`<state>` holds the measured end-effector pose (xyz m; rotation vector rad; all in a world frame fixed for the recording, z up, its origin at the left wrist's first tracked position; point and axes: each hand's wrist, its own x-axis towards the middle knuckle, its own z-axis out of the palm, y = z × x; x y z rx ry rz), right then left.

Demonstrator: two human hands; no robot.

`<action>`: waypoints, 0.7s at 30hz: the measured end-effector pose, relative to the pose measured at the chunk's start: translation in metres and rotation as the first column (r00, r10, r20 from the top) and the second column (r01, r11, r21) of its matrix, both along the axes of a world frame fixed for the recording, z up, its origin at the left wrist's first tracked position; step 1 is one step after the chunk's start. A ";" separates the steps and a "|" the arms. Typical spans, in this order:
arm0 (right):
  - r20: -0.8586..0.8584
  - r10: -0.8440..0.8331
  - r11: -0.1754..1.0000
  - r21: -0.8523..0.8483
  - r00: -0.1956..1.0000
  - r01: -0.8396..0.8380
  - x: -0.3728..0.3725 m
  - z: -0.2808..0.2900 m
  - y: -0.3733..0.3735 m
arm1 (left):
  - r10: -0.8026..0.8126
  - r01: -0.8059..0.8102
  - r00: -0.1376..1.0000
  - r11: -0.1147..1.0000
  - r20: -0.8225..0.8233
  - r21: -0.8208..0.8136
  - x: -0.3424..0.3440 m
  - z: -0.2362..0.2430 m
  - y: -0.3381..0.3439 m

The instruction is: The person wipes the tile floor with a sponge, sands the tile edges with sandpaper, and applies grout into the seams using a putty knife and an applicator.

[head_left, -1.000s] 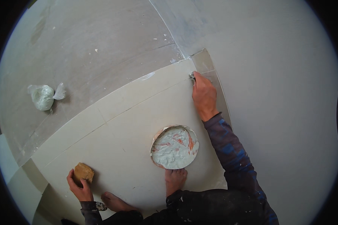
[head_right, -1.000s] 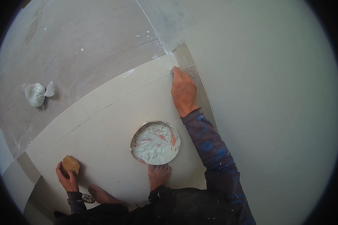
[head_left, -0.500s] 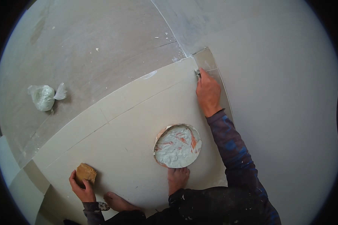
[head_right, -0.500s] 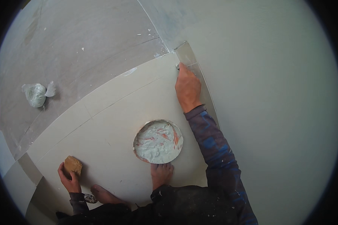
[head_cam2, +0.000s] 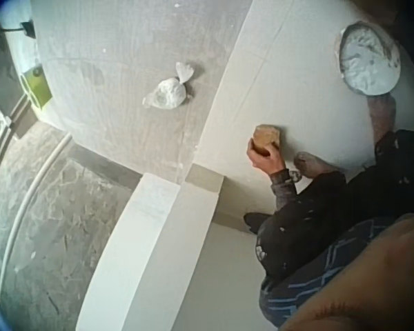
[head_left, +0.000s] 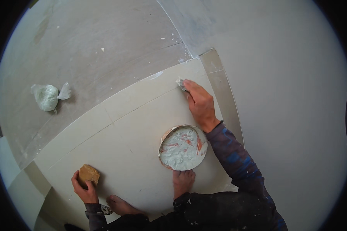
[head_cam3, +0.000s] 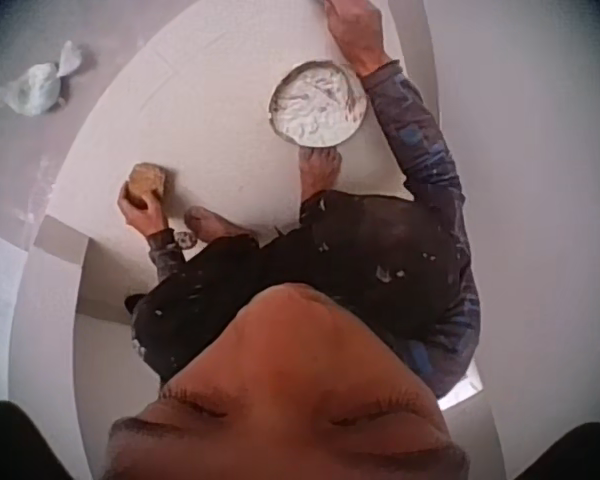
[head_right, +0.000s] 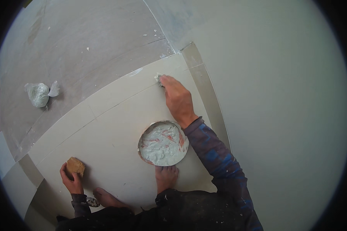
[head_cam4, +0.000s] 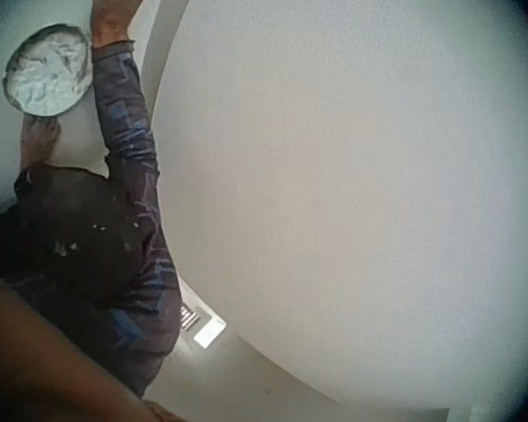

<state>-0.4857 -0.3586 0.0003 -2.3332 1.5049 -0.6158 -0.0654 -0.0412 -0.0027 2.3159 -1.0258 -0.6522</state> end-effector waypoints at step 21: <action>-0.351 -0.082 0.994 -0.096 0.933 0.051 -0.003 -0.013 -0.014 | -0.012 0.010 0.999 0.999 0.048 0.042 -0.005 -0.004 0.006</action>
